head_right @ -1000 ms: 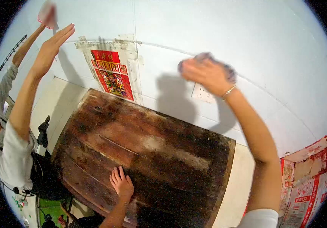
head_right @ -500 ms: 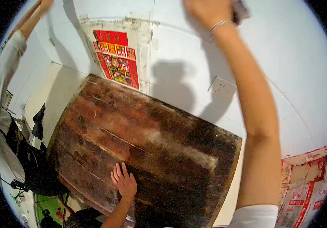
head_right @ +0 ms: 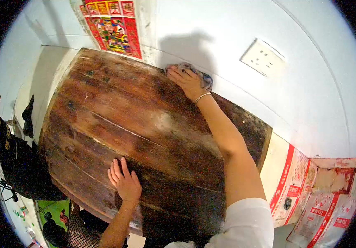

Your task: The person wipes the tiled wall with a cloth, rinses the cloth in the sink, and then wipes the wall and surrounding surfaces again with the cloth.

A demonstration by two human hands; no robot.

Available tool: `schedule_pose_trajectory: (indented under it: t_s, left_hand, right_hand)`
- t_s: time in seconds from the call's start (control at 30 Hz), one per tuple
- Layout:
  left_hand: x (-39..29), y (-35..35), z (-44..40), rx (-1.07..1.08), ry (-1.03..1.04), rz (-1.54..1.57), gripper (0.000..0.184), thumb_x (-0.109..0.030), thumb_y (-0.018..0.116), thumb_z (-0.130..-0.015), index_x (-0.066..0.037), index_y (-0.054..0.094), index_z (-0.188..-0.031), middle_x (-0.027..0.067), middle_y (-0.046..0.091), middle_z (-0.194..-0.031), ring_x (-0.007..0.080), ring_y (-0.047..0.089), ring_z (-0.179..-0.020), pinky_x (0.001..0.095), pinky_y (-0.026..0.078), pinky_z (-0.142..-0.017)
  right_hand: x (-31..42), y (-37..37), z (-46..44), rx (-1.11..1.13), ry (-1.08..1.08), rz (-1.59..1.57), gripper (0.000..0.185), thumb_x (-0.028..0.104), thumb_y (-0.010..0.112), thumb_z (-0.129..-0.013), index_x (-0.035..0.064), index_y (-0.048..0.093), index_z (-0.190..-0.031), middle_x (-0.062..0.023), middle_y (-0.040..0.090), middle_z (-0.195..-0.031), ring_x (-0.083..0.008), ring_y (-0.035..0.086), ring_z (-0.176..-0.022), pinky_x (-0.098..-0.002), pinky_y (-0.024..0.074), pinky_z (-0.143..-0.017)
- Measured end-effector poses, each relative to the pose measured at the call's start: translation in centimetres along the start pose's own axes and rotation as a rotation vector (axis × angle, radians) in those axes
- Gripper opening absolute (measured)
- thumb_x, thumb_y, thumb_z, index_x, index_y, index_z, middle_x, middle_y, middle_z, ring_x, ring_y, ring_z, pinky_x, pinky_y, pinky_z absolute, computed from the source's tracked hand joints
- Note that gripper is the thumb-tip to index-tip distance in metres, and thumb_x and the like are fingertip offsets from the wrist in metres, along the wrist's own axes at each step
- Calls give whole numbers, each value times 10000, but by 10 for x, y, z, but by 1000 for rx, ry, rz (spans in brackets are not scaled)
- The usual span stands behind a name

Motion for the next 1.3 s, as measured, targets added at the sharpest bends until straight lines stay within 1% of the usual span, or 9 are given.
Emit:
schedule_pose_trajectory:
  t_s: [0.2,0.47,0.63,0.73,0.87,1.03,1.1,1.2,1.3]
  left_hand:
    - [-5,2,2,42,-8,-42,549,-218,500,-938,-62,303,-1426,209,301,-1433,370,308,-1314,527,216,-1102]
    - [-10,13,14,18,-2,-222,490,-250,341,-1011,-122,233,-1471,162,243,-1490,348,291,-1337,508,248,-1110]
    - [-8,23,17,-4,2,-262,479,-260,306,-1023,-138,218,-1478,145,229,-1500,343,264,-1351,499,247,-1110]
    - [-11,21,17,40,-30,-269,474,-262,289,-1025,-153,209,-1479,129,222,-1504,334,252,-1359,489,243,-1115]
    - [-7,26,17,37,-54,-284,469,-302,235,-1029,-175,209,-1480,110,223,-1505,323,253,-1360,481,241,-1120]
    - [-6,28,16,13,-50,-293,472,-328,220,-1026,-177,228,-1473,109,230,-1502,318,256,-1357,481,246,-1119]
    - [-4,27,20,35,-49,-292,472,-327,224,-1024,-175,234,-1471,108,235,-1501,318,258,-1356,481,249,-1117]
    - [-7,25,17,-9,-1,-232,474,-325,224,-1022,-186,228,-1476,110,250,-1494,320,272,-1345,492,263,-1105]
    - [-4,30,18,8,-21,-243,474,-329,221,-1023,-199,224,-1478,105,250,-1495,323,276,-1341,495,266,-1102]
  right_hand:
    - [-49,-24,122,374,47,18,717,-12,492,-764,227,364,-1428,54,268,-1525,-85,261,-1385,-313,233,-1122]
    - [-148,-188,273,490,13,490,645,135,557,-838,291,342,-1426,50,278,-1515,-157,257,-1393,-376,277,-1112]
    - [-231,-348,194,-26,246,494,589,77,533,-817,322,441,-1344,-15,408,-1439,-237,367,-1341,-427,380,-960]
    - [-254,-453,185,-655,353,416,414,34,561,-724,186,564,-1109,-103,536,-1037,-320,532,-962,-430,439,-717]
    - [-282,-442,313,-1208,1042,-93,221,-39,439,-820,52,513,-1008,-66,488,-867,-193,535,-716,-292,446,-542]
    - [-279,-163,613,-1701,1671,-301,531,-94,415,-814,28,298,-1317,-58,460,-917,-173,511,-805,-312,485,-645]
    - [-226,-64,595,-946,2191,-1566,645,-173,406,-755,40,278,-1351,-54,448,-952,-159,470,-811,-281,474,-682]
    - [-197,-109,517,-1458,1793,-818,679,-178,391,-755,61,253,-1375,-63,406,-1038,-134,411,-801,-227,442,-680]
    - [-184,-236,386,-1031,1505,-259,694,-163,472,-740,38,285,-1377,-191,411,-1264,-302,402,-1219,-379,394,-991]
Point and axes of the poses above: each hand's wrist, its own z-axis away from the middle knuckle, its own y-axis out of the palm, x = y × z, the point moved 8 cm from there along -z, towards the middle knuckle
